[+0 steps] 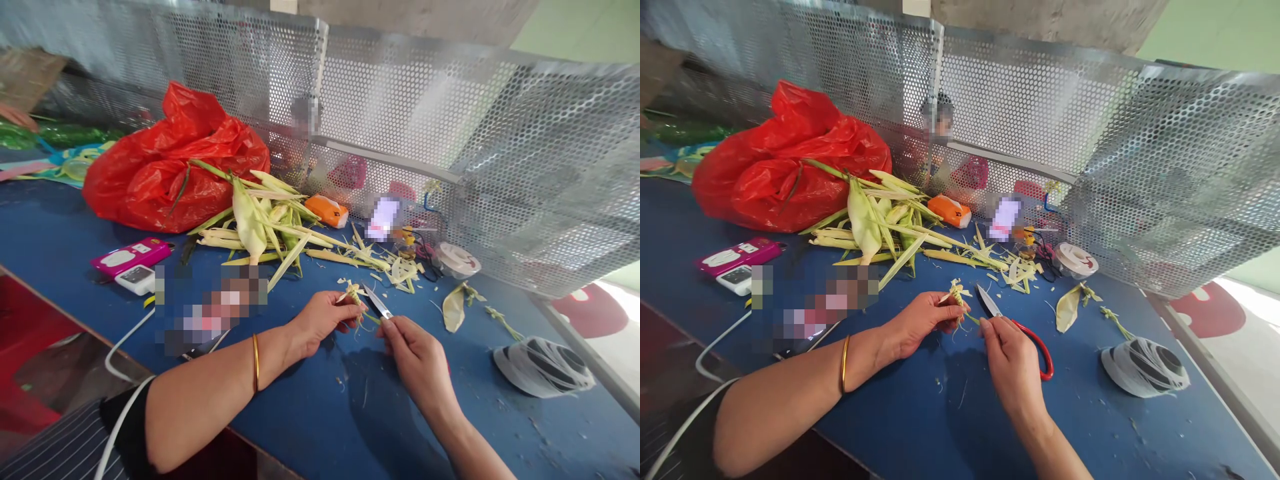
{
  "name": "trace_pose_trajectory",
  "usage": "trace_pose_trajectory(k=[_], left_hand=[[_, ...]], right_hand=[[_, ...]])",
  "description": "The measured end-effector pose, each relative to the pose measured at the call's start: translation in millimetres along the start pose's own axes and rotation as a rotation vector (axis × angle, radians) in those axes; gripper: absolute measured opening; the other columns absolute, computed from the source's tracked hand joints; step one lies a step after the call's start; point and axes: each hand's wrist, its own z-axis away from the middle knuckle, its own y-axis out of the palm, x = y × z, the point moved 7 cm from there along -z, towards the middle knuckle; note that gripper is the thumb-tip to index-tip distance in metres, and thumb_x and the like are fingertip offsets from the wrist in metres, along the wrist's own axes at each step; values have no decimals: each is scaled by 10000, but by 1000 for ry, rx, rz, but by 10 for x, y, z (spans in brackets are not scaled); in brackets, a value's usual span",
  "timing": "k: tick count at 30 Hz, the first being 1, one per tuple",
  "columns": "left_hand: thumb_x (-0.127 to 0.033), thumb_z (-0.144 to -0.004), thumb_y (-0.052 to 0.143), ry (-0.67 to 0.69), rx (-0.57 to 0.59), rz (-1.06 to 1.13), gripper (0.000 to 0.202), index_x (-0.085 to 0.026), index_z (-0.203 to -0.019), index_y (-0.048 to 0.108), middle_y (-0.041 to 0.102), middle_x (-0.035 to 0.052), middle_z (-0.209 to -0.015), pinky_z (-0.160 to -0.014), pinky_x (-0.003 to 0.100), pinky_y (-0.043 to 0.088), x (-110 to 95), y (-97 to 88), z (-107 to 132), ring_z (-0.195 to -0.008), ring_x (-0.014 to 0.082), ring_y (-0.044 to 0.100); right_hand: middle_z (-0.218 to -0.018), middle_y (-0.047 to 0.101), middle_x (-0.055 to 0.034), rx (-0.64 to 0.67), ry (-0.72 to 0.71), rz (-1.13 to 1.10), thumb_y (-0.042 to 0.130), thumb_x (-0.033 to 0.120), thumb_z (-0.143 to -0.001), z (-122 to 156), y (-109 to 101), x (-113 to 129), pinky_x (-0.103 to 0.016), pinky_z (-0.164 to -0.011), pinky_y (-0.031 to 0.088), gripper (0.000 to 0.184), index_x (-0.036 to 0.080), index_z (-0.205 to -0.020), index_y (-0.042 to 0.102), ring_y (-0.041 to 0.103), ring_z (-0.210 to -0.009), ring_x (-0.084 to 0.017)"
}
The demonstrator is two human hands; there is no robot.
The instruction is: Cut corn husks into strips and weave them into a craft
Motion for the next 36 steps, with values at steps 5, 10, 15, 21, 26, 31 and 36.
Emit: trace_pose_trajectory(k=[5, 10, 15, 21, 26, 31, 36], left_hand=[[-432, -561, 848, -60, 64, 28, 379, -141, -739, 682, 590, -9, -681, -644, 261, 367, 31, 25, 6, -604, 88, 493], [-463, -585, 826, -9, -29, 11, 386, -148, -695, 632, 579, -15, -654, -634, 264, 364, -17, 0, 15, -594, 93, 484], [-462, -568, 830, 0, -19, -10, 392, -146, -711, 647, 567, -21, -640, -616, 256, 357, -10, 41, 32, -588, 91, 481], [-428, -574, 849, -87, 50, 54, 379, -152, -752, 660, 583, -12, -700, -618, 245, 361, 69, 65, 25, -630, 95, 511], [-441, -619, 831, -74, 58, 95, 368, -153, -766, 654, 604, 14, -735, -669, 259, 402, 58, 32, 10, -696, 125, 548], [-450, -622, 824, -66, 73, 52, 358, -157, -770, 680, 600, 9, -720, -666, 258, 390, 37, 45, 19, -703, 127, 543], [-426, -555, 863, -88, 128, 1, 368, -148, -714, 680, 600, -2, -685, -647, 258, 376, 55, 98, 35, -636, 104, 504]], right_hand=[[-722, 641, -39, -2, 19, 55, 466, 494, -937, -10, 18, -51, -284, -588, 388, 375, 217, -773, 659, 570, -641, -184], [-948, 678, -68, -144, -102, 28, 542, 446, -911, 29, -83, 95, -325, -762, 429, 252, 231, -944, 671, 614, -877, -230], [-720, 666, -28, -47, -217, 125, 595, 423, -887, 37, 47, 230, -360, -777, 383, 266, 240, -699, 640, 589, -731, -215], [-653, 609, -11, 22, -199, 34, 498, 384, -942, 22, 138, 196, -340, -729, 393, 333, 236, -648, 546, 541, -663, -188], [-625, 576, -5, 49, -253, 7, 463, 399, -954, 63, 100, 276, -373, -845, 398, 363, 242, -637, 543, 526, -653, -187], [-767, 638, -39, -136, -46, -80, 464, 462, -947, 40, -70, 85, -322, -745, 407, 353, 220, -772, 652, 557, -744, -196], [-653, 600, -13, 109, 189, -354, 633, 541, -806, 9, 186, -75, -278, -592, 370, 367, 182, -761, 698, 496, -629, -166]])
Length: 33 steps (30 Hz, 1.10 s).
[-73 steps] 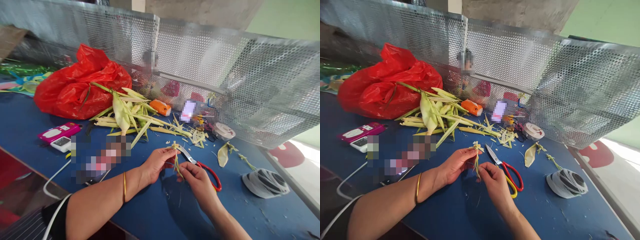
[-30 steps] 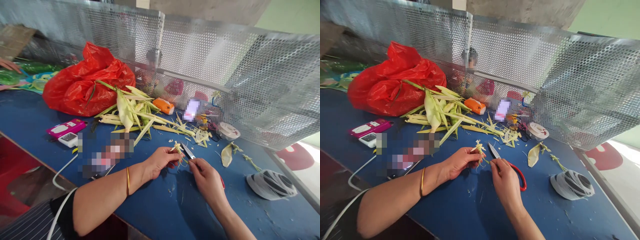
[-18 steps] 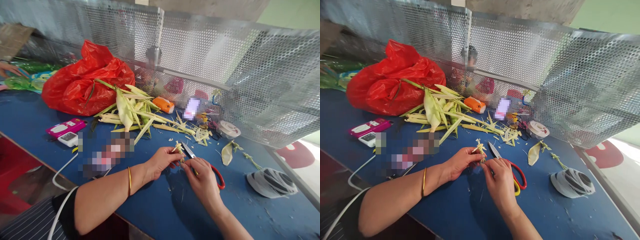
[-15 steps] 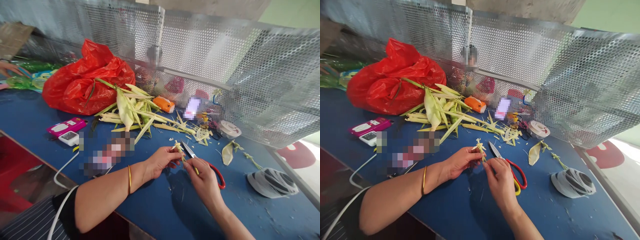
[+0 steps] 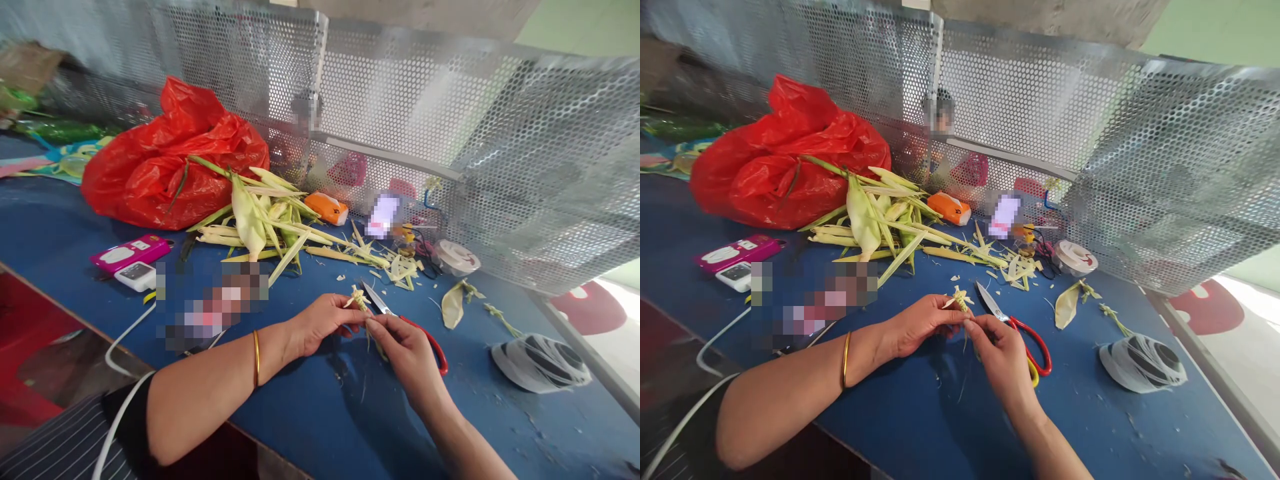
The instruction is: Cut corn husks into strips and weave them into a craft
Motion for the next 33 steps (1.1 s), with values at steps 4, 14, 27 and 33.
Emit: trace_pose_trajectory(k=[4, 14, 27, 33], left_hand=[[-449, -586, 841, -8, 15, -11, 378, -148, -763, 696, 625, 9, -710, -646, 255, 394, 3, 6, 2, -628, 99, 517], [-481, -666, 750, 63, 70, -221, 349, -154, -676, 628, 633, 25, -648, -656, 294, 440, 1, 162, 38, -625, 138, 579], [-597, -754, 628, 51, -111, -45, 472, -147, -839, 741, 701, 76, -863, -689, 281, 426, -30, -35, 0, -800, 172, 609], [-444, -484, 871, 45, -185, 0, 394, -147, -688, 710, 638, 16, -737, -673, 264, 394, -32, -61, 10, -714, 129, 531]], right_hand=[[-633, 598, -4, 16, 78, -173, 696, 531, -747, -2, 50, -47, -271, -616, 373, 382, 176, -612, 660, 492, -633, -152], [-662, 616, 5, -156, 58, -201, 680, 497, -782, 7, -67, -74, -257, -613, 390, 323, 186, -695, 676, 509, -641, -149], [-687, 626, -7, -178, -64, -24, 635, 479, -826, 13, -69, 17, -270, -624, 387, 307, 185, -769, 699, 514, -664, -164], [-702, 638, -9, -108, -179, 92, 609, 418, -865, 45, 20, 109, -269, -635, 394, 260, 200, -790, 728, 534, -674, -168]])
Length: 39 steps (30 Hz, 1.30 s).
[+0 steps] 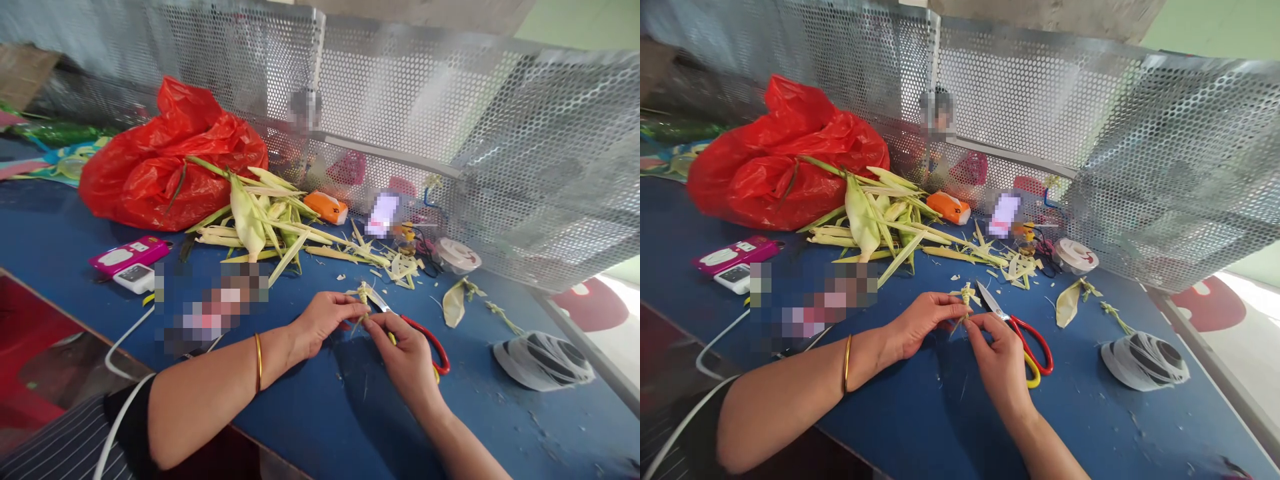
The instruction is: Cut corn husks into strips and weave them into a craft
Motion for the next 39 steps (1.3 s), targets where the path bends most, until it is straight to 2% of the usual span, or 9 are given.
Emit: trace_pose_trajectory(k=[5, 12, 21, 25, 27, 30, 32, 35, 39], left_hand=[[-402, -510, 862, 6, 38, 39, 341, -148, -657, 689, 606, -7, -683, -688, 261, 392, 14, 27, -24, -685, 112, 511], [-412, -538, 856, 9, 67, 59, 356, -148, -726, 706, 626, 2, -735, -696, 253, 395, 7, 9, -53, -718, 113, 533], [-345, -560, 838, 13, 76, 36, 306, -142, -704, 660, 605, -12, -694, -661, 247, 417, -2, 44, -35, -675, 103, 531], [-327, -669, 748, 118, 120, -95, 217, -150, -710, 629, 661, 13, -715, -657, 251, 416, -46, 88, -18, -645, 105, 534], [-298, -691, 709, 182, 119, -237, 168, -156, -708, 622, 664, 13, -694, -635, 248, 400, -58, 96, -3, -627, 111, 535], [-272, -689, 683, 298, 42, -514, 123, -167, -677, 619, 602, -17, -618, -574, 241, 344, -102, 77, 28, -599, 115, 504], [-269, -694, 668, 348, 10, -606, 113, -170, -667, 619, 577, -26, -605, -563, 241, 327, -136, 80, 47, -591, 111, 482], [-306, -683, 690, 289, 67, -496, 159, -160, -678, 628, 596, -13, -627, -586, 243, 355, -119, 111, 41, -606, 113, 497], [-443, -714, 682, 124, 183, -195, 302, -143, -709, 650, 597, 1, -617, -599, 249, 373, -47, 165, 30, -580, 103, 488]], right_hand=[[-695, 637, -13, 24, -25, 13, 596, 420, -869, -11, -10, 22, -272, -638, 393, 278, 199, -774, 735, 531, -674, -169], [-622, 607, 2, 58, 132, -24, 622, 479, -817, -25, -2, -108, -253, -533, 344, 317, 181, -765, 717, 459, -570, -140], [-648, 624, -3, -7, -11, 81, 589, 405, -846, -15, -43, 35, -252, -588, 391, 279, 194, -672, 646, 535, -623, -155], [-731, 684, -24, -131, 48, 27, 620, 450, -824, -43, -158, -51, -271, -648, 432, 270, 196, -783, 702, 580, -681, -175], [-755, 692, -31, -134, 83, -21, 657, 474, -794, -52, -147, -98, -274, -643, 434, 290, 189, -814, 705, 575, -672, -172], [-667, 630, -5, -127, 116, -50, 721, 528, -719, -46, -102, -130, -257, -555, 379, 355, 178, -753, 674, 496, -591, -143], [-599, 569, 19, -142, 149, -45, 742, 552, -687, -35, -96, -140, -249, -512, 321, 388, 174, -696, 652, 426, -550, -122], [-603, 576, 20, -126, 234, -146, 743, 548, -695, -27, -87, -182, -245, -512, 309, 387, 169, -689, 664, 419, -552, -115], [-641, 632, 2, -54, 293, -421, 749, 493, -719, -46, -46, -223, -261, -627, 416, 323, 175, -698, 693, 534, -642, -150]])
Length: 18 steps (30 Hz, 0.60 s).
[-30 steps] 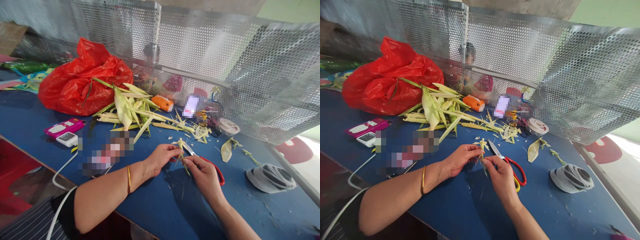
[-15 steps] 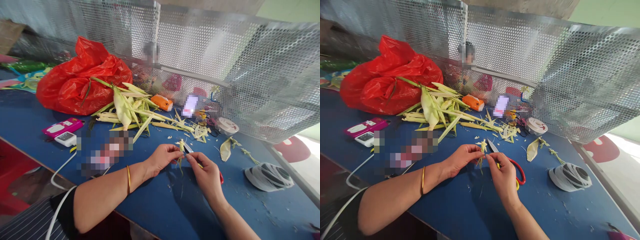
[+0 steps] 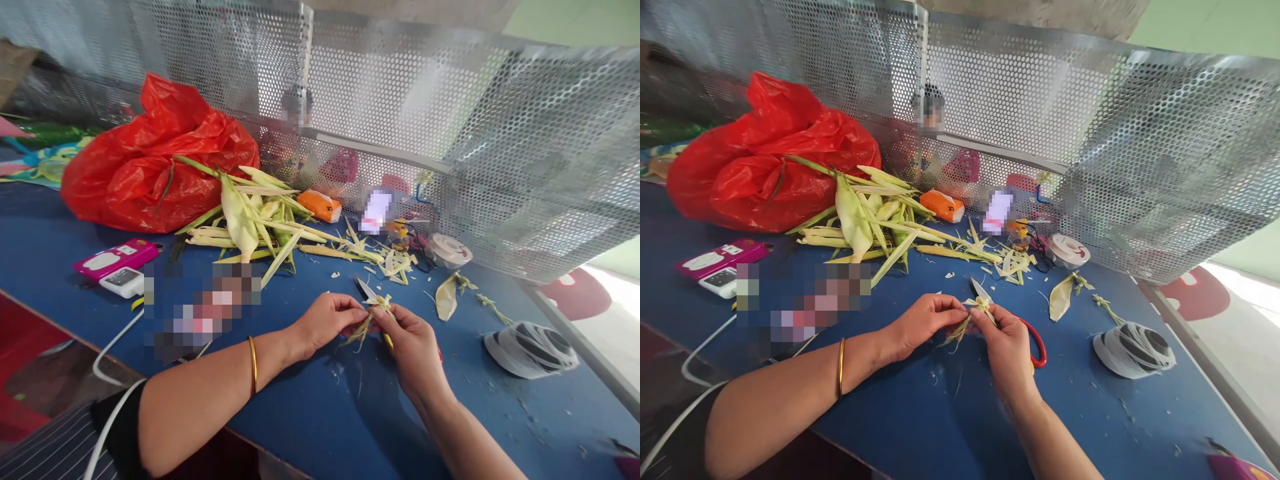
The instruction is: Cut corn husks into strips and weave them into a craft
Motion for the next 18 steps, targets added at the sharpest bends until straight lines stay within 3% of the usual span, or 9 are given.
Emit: trace_pose_trajectory(k=[4, 8, 12, 18], left_hand=[[-522, -689, 714, -49, 45, 90, 393, -132, -704, 668, 638, 31, -661, -613, 259, 375, 33, 25, 6, -588, 103, 507], [-407, -627, 773, -45, 19, 43, 303, -141, -739, 681, 637, 13, -648, -600, 256, 371, 52, 5, 8, -576, 99, 508], [-344, -669, 720, -9, -15, -52, 209, -145, -701, 662, 609, -2, -610, -601, 255, 392, 39, -9, 12, -572, 109, 523], [-339, -711, 687, 33, -27, -202, 195, -146, -738, 675, 607, -9, -606, -582, 246, 399, -1, -35, -2, -574, 117, 533]], right_hand=[[-662, 632, -5, 32, 32, -80, 765, 472, -717, -18, 9, -29, -268, -662, 429, 309, 172, -702, 692, 541, -660, -152], [-656, 591, 12, 11, 55, -64, 767, 483, -715, -12, 1, -44, -251, -615, 406, 320, 176, -730, 676, 512, -629, -137], [-678, 603, 8, -26, 26, -55, 771, 499, -698, -8, -13, -2, -257, -613, 426, 350, 185, -811, 664, 532, -635, -149], [-592, 562, 32, -3, 10, -35, 784, 480, -691, -9, 11, 30, -231, -538, 371, 337, 180, -726, 634, 476, -560, -113]])
